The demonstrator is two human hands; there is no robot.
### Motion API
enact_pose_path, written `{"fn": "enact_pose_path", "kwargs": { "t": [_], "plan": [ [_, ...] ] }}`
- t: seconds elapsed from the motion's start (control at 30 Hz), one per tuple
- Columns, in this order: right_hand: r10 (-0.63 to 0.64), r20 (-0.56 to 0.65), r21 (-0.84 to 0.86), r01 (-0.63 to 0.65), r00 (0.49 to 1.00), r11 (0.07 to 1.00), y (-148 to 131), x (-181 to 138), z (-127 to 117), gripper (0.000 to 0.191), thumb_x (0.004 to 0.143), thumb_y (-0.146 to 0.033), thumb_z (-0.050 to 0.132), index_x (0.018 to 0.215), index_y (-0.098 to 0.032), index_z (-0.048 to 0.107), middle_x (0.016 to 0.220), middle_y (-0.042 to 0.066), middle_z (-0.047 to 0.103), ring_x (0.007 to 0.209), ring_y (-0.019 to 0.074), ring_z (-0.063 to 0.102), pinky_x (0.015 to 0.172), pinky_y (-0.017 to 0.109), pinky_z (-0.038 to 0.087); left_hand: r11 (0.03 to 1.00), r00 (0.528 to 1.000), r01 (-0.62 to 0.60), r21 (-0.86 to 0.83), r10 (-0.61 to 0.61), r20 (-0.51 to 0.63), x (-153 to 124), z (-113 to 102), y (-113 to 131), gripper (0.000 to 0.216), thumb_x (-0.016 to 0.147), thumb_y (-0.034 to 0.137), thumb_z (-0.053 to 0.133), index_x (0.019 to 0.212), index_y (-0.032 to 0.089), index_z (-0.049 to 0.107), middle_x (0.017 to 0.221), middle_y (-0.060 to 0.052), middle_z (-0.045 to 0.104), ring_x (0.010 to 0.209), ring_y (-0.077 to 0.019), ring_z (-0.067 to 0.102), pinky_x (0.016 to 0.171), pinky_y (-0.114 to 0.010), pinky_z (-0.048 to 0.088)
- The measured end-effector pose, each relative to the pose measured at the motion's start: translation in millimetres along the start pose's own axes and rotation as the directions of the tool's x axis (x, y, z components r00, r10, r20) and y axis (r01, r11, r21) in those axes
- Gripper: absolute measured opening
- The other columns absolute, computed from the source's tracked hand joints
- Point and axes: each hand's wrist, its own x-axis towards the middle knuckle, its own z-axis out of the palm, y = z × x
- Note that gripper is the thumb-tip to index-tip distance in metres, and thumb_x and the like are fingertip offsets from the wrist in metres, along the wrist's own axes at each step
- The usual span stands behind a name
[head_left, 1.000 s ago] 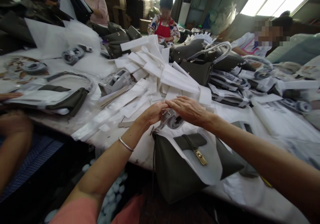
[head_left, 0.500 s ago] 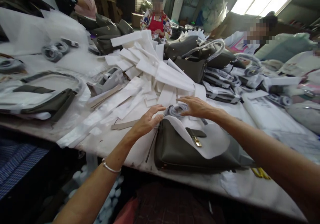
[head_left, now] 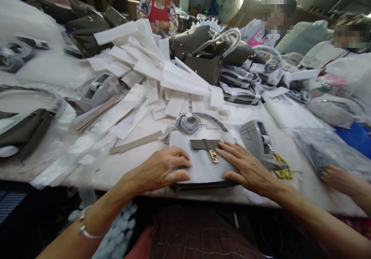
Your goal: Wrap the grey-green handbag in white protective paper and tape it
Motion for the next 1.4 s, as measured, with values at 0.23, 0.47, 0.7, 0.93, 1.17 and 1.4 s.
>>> {"fn": "enact_pose_path", "kwargs": {
  "t": [0.23,0.47,0.7,0.93,1.17,1.4],
  "plan": [
    [-0.135,-0.108,-0.115,0.122,0.985,0.986,-8,-4,7,0.071,0.092,-0.060,0.053,0.151,-0.024,0.037,0.154,0.012,0.041,0.142,0.0315,0.037,0.114,0.058,0.032,0.845,0.993,0.087,0.527,-0.117,0.023,-10,21,36,0.041,0.085,0.047,0.067,0.111,0.016,0.063,0.100,-0.008,0.067,0.093,-0.0240,0.062,0.084,-0.037,0.050],
    [-0.209,-0.107,-0.218,0.182,0.972,0.959,-19,-11,15,0.085,0.079,-0.041,0.077,0.152,-0.023,0.035,0.151,0.013,0.045,0.137,0.0379,0.041,0.108,0.059,0.040,0.664,0.992,0.028,0.748,-0.109,0.059,13,51,40,0.085,0.076,0.055,0.073,0.145,0.017,0.040,0.136,-0.016,0.055,0.120,-0.0338,0.053,0.099,-0.049,0.044],
    [-0.288,-0.205,-0.324,0.212,0.936,0.922,-27,4,25,0.055,0.091,-0.009,0.050,0.144,-0.025,0.048,0.137,0.010,0.059,0.124,0.0349,0.055,0.101,0.056,0.045,0.572,0.994,0.085,0.816,-0.101,-0.032,-18,73,5,0.066,0.088,0.013,0.049,0.151,0.028,0.034,0.146,-0.012,0.050,0.135,-0.0343,0.044,0.110,-0.057,0.032],
    [-0.308,-0.330,-0.285,0.217,0.892,0.934,-26,30,66,0.054,0.096,-0.013,0.048,0.147,-0.029,0.044,0.141,0.007,0.056,0.133,0.0328,0.046,0.107,0.058,0.041,0.441,0.977,0.161,0.883,0.056,-0.207,-40,78,-17,0.080,0.081,-0.003,0.038,0.154,0.027,0.028,0.142,-0.011,0.056,0.131,-0.0245,0.051,0.113,-0.043,0.034],
    [-0.213,-0.171,-0.022,0.213,0.962,0.977,-28,22,67,0.087,0.081,-0.054,0.071,0.154,-0.025,0.032,0.155,0.014,0.039,0.142,0.0428,0.032,0.111,0.068,0.029,0.434,0.985,0.171,0.884,-0.074,-0.154,-18,94,-10,0.078,0.080,0.026,0.067,0.151,0.026,0.036,0.148,-0.017,0.048,0.131,-0.0388,0.050,0.106,-0.056,0.042],
    [0.126,-0.025,0.500,-0.096,0.992,0.861,29,80,-44,0.036,0.091,-0.050,0.058,0.112,-0.025,0.074,0.112,0.004,0.074,0.107,0.0237,0.068,0.101,0.037,0.049,0.510,0.970,0.233,0.828,-0.184,-0.159,-16,135,-15,0.117,0.061,0.046,0.085,0.156,0.024,0.021,0.158,-0.018,0.031,0.142,-0.0425,0.034,0.112,-0.064,0.032]
  ]
}}
